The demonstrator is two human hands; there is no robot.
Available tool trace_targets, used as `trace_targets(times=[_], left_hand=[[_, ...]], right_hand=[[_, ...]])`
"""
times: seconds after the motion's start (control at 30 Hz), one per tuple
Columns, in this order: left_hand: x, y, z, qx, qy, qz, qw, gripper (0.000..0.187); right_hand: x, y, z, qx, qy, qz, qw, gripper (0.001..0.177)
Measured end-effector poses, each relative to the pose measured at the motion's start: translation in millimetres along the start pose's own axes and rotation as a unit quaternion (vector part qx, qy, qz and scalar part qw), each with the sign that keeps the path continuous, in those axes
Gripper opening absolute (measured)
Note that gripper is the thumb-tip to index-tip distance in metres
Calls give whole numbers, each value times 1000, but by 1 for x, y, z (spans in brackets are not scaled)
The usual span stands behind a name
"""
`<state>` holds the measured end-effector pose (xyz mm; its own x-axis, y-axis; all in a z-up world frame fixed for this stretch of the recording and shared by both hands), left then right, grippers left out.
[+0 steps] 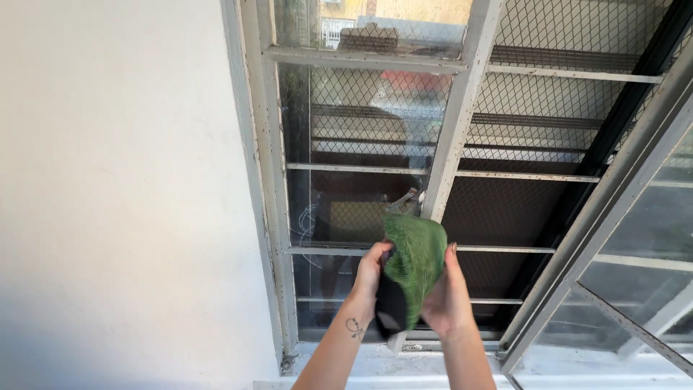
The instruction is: The person wipes the metal frame and glass panes of a window using a green cloth. They clean the vertical and horizontal bars, the latch, and the glass surfaces in a systematic manner.
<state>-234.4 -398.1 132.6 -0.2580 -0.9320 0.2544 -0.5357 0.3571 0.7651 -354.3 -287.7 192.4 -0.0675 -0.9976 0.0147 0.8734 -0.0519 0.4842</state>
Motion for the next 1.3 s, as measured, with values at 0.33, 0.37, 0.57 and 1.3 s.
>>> trace_targets(times=[0.33,0.37,0.57,1.3], left_hand=[[-69,34,-68,713,386,-129,571,60],[-71,29,-63,725,366,-120,571,65],[-77,-8,-33,774,291,-102,554,86],[-118,-61,-36,742,303,-156,578,85]], right_hand=[[23,59,167,-65,-488,-7,870,54],[34,74,196,-140,-536,-57,831,60],[102,109,210,-696,-569,-214,383,63],[115,180,77,-689,-611,-152,359,75]])
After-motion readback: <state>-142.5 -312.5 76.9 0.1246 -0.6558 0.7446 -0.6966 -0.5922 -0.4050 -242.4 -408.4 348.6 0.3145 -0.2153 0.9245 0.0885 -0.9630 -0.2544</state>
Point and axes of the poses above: each hand's wrist, its own x-axis towards the middle knuckle, its own y-axis out of the palm, z = x × y, the point moved 1 cm from there along x, towards the middle knuckle, and after that the axes turned 13 degrees about -x, right-handed, at the moved point
